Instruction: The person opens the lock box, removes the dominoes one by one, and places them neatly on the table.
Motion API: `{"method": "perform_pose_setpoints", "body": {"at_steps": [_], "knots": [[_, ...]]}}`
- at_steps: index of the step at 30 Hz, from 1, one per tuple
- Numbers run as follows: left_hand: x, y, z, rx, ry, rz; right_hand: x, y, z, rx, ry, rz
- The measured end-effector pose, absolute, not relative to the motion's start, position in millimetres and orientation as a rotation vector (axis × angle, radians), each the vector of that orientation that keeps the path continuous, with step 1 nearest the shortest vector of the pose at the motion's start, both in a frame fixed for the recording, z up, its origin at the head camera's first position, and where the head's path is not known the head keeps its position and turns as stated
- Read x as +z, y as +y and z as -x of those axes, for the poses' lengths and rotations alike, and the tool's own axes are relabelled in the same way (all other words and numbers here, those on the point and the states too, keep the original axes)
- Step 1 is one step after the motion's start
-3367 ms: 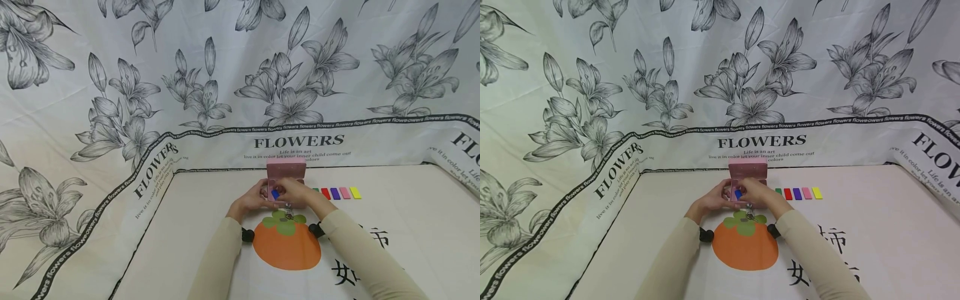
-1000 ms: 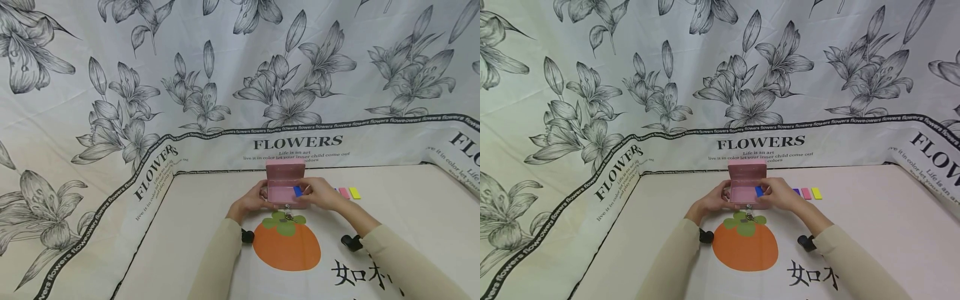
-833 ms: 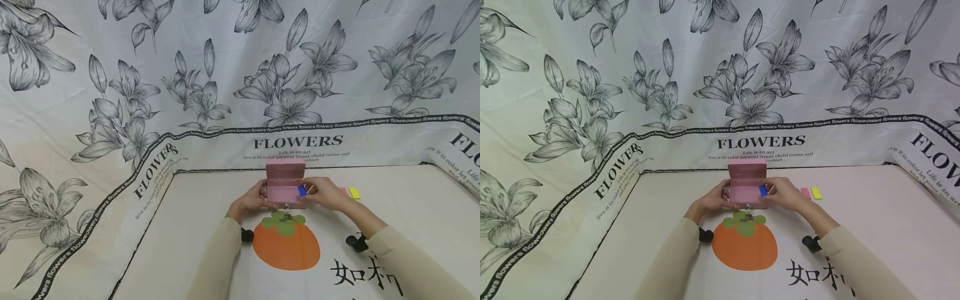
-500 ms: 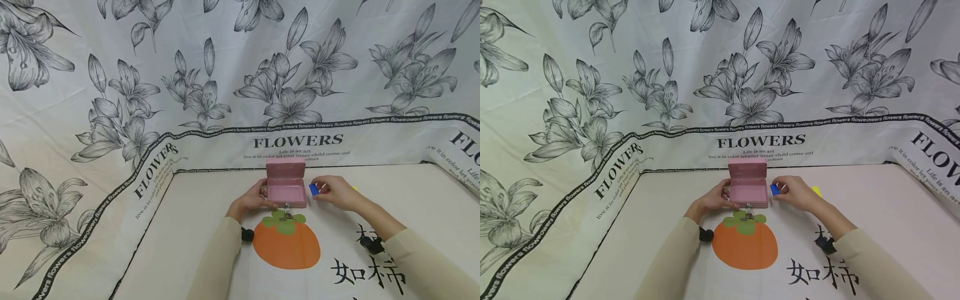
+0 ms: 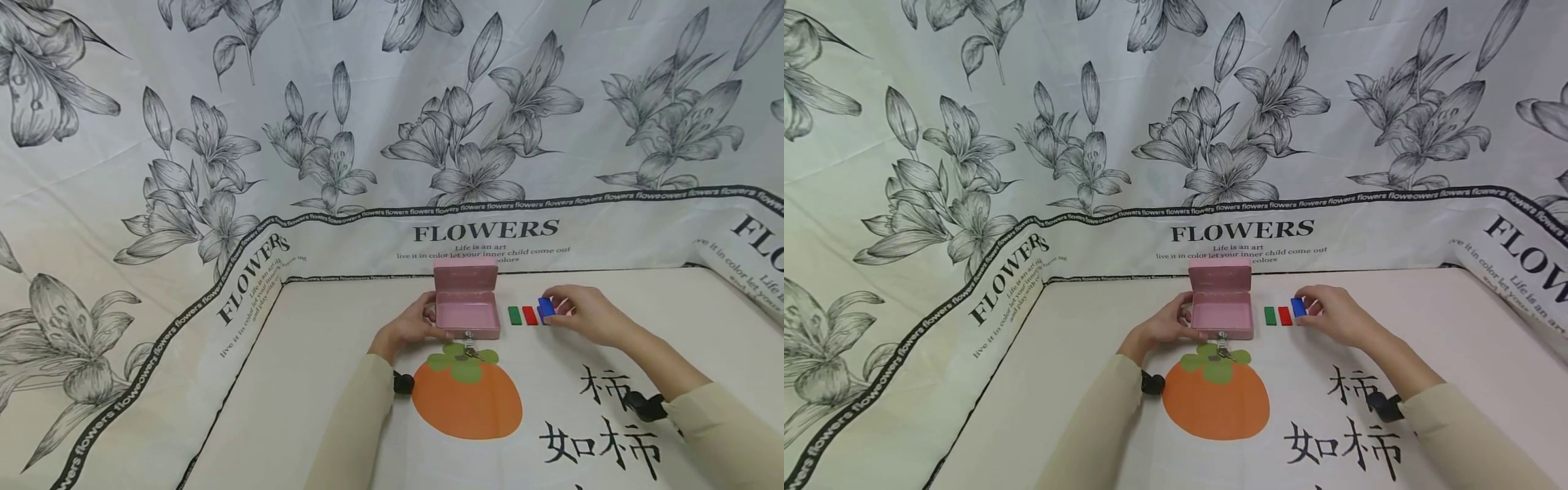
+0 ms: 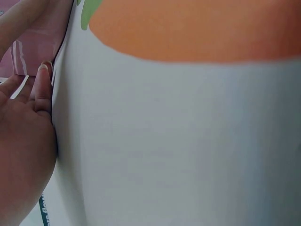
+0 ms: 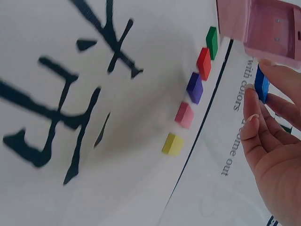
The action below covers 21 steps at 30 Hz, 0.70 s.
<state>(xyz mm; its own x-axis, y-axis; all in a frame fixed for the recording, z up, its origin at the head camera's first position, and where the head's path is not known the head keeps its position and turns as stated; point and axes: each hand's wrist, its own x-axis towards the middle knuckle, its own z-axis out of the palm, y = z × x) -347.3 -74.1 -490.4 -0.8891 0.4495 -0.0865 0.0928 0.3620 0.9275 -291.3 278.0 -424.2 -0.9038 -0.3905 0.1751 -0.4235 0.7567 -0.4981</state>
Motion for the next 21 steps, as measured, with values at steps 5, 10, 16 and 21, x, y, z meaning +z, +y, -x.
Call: {"method": "perform_pose_setpoints", "body": {"at_steps": [5,10,16,21], "knots": [[-490.1,-73.9,346.7,1.523,2.317,-0.49,-427.4,295.2,292.5,0.809,-2.894,-0.625],[-490.5,-73.5,346.7,1.512,2.331,-0.492,-431.2,310.8,293.8,0.774,-2.909,-0.591],[-490.0,-73.9,345.5,1.507,2.33,-0.47,-433.4,327.3,297.1,0.758,-2.915,-0.596],[-488.5,-74.2,345.5,1.503,2.329,-0.474,-434.7,337.6,300.0,0.745,-2.94,-0.568]]}}
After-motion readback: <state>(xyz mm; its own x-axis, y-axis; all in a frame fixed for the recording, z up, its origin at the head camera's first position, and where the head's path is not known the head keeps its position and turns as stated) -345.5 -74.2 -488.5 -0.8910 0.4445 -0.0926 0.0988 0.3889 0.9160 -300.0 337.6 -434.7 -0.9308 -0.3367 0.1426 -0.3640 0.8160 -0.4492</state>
